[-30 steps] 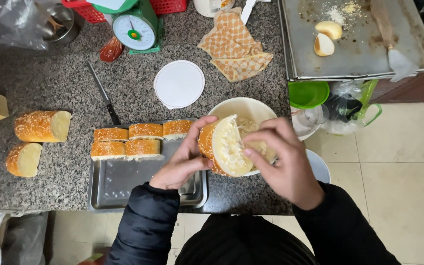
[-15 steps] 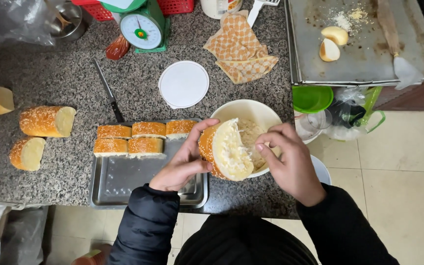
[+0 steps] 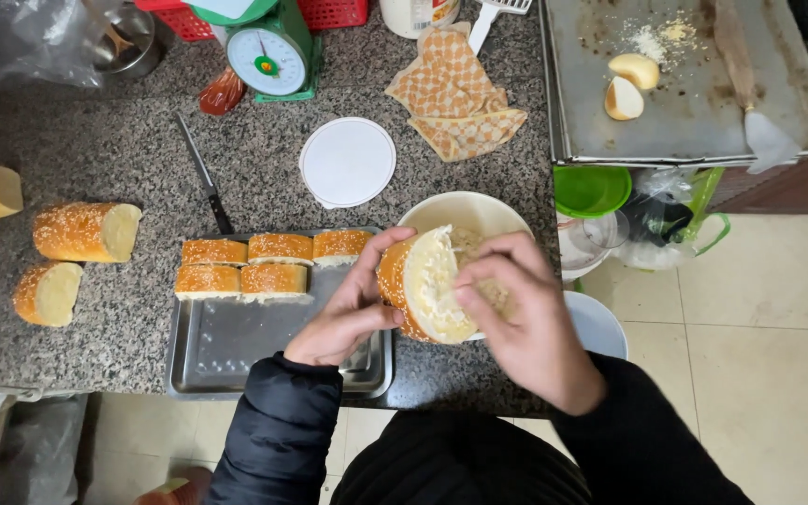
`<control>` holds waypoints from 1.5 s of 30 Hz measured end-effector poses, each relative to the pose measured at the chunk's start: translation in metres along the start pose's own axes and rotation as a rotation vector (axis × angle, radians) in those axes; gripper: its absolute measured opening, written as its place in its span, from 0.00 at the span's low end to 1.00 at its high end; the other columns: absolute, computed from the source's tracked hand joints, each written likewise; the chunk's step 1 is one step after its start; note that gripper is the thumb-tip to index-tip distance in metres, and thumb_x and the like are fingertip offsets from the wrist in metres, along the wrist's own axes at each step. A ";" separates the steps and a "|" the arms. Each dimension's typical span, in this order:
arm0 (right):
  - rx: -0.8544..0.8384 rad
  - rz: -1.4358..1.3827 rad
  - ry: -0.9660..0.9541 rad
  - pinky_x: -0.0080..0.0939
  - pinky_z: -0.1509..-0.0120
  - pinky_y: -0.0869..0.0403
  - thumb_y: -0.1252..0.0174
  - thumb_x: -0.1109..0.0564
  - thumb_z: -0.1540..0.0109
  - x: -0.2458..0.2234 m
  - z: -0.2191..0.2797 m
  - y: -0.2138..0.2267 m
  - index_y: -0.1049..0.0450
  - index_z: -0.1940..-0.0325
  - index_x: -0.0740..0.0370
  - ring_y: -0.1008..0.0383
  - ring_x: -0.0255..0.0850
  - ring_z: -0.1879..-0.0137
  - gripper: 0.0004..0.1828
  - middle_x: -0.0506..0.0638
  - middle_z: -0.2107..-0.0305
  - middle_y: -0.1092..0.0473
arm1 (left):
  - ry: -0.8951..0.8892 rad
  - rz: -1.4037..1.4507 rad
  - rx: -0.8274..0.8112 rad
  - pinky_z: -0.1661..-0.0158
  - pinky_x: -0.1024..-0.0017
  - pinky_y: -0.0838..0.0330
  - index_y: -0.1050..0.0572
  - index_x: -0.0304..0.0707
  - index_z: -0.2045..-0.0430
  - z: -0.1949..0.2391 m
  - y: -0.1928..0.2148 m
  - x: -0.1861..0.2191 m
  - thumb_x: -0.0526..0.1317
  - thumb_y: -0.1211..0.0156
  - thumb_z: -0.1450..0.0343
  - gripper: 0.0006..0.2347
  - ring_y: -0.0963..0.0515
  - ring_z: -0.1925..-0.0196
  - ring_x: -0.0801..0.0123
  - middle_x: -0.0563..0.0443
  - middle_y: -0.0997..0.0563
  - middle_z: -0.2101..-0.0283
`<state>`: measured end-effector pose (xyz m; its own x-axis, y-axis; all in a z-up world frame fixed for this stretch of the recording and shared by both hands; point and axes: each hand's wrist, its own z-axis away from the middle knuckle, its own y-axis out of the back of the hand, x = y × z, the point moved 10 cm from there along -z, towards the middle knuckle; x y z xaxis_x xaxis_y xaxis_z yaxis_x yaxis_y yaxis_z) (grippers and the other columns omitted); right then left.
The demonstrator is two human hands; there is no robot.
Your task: The person retrieves a metal tray and a container of butter from a refrigerator, then repeatedly scoops butter and spreads it onto the cut surfaces of sliced bread rolls, placing each buttered piece onto the tray.
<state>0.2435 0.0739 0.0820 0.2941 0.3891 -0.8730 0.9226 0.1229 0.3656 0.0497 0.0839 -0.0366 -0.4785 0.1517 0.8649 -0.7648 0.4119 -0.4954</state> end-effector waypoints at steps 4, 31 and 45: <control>0.124 0.044 0.047 0.60 0.39 0.24 0.34 0.65 0.32 -0.005 0.000 -0.002 0.27 0.51 0.64 0.30 0.55 0.44 0.09 0.58 0.53 0.37 | 0.001 0.001 -0.001 0.41 0.53 0.15 0.43 0.37 0.19 0.000 -0.009 0.004 0.26 0.35 0.35 0.42 0.20 0.35 0.43 0.30 0.37 0.21; 0.018 0.115 -0.074 0.54 0.44 0.24 0.32 0.61 0.31 0.028 0.014 0.012 0.15 0.42 0.58 0.21 0.52 0.50 0.13 0.55 0.55 0.22 | -0.051 0.121 0.107 0.40 0.53 0.20 0.47 0.39 0.16 0.034 0.002 0.005 0.32 0.32 0.33 0.45 0.21 0.37 0.46 0.30 0.30 0.26; -0.001 -0.336 -0.186 0.42 0.43 0.22 0.43 0.61 0.23 0.038 0.023 -0.103 0.25 0.36 0.65 0.22 0.39 0.53 0.12 0.52 0.59 0.25 | -0.152 0.165 0.337 0.41 0.56 0.19 0.46 0.41 0.16 0.143 0.053 0.041 0.28 0.34 0.32 0.44 0.17 0.36 0.49 0.31 0.24 0.28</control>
<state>0.1657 0.0552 0.0037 0.0155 0.1545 -0.9879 0.9750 0.2165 0.0492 -0.0725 -0.0165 -0.0389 -0.6454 0.0464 0.7624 -0.7591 0.0718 -0.6470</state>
